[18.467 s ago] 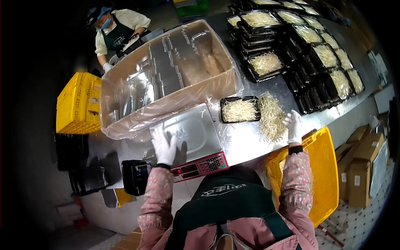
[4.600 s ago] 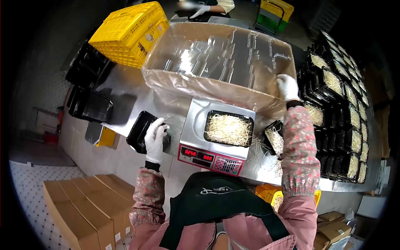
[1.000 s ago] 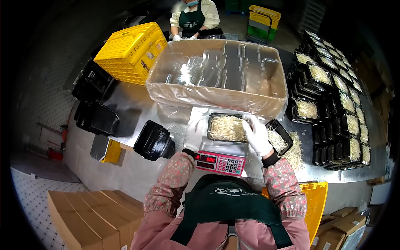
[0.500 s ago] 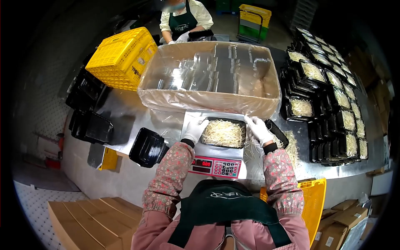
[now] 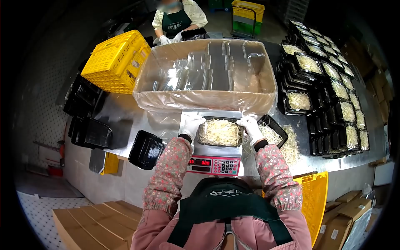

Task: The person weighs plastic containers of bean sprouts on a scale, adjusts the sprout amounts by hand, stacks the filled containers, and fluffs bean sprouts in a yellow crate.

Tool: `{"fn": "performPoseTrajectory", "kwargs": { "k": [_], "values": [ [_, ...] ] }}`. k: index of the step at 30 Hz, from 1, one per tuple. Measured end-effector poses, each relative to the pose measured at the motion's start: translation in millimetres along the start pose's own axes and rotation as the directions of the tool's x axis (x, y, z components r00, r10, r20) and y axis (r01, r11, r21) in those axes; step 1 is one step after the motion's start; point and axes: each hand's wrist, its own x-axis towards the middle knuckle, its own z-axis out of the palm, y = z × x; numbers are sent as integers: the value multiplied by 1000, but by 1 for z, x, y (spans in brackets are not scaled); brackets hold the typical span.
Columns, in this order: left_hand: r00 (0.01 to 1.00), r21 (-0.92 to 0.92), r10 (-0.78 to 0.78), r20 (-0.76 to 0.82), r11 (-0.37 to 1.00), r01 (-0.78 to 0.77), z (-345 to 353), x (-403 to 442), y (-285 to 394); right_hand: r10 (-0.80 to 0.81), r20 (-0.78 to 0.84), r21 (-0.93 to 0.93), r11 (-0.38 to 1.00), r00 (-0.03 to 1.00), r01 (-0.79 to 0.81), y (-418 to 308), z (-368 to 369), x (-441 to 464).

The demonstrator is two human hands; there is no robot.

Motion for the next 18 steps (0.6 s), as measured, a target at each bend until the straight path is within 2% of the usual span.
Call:
{"fn": "performPoseTrajectory", "kwargs": {
  "k": [1,3,5,6,7,9,10,11,13,14,15,18],
  "values": [
    [999,-67,39,7,997,-39,1,-2,-2,-7,-37,-16,1000,999,6,-1,1,-1],
    [999,-60,42,0,997,-42,-1,-3,-7,-16,-32,-26,1000,999,15,5,2,0],
    [982,45,183,-37,982,-182,-2,-1,-15,-56,-78,112,992,995,64,10,4,0],
    [994,16,106,-11,994,-106,-6,-3,-17,19,-21,19,1000,1000,-19,6,-6,-6],
    [995,79,49,-89,996,-42,-4,-17,-9,22,-23,17,1000,999,-21,-6,-5,-21],
    [992,61,-105,-69,992,109,4,-69,30,223,-36,-5,975,974,-223,-35,2,-59],
    [980,96,-188,-69,976,194,1,-83,27,242,65,-133,964,968,-232,-27,-9,-67],
    [969,-13,-243,36,970,244,-3,-96,23,334,196,-154,939,922,-308,-29,-13,-78],
    [962,-107,-259,88,957,268,1,-115,4,299,249,116,935,921,-335,-10,-13,-89],
    [963,-227,-253,89,937,267,3,-117,-5,294,217,151,932,931,-329,-2,-13,-90],
    [962,-225,-260,87,935,273,4,-117,-10,269,171,248,919,948,-306,-9,-3,-93],
    [981,-306,-194,27,932,193,4,-109,-20,205,154,299,923,966,-244,15,-4,-84]
  ]
}}
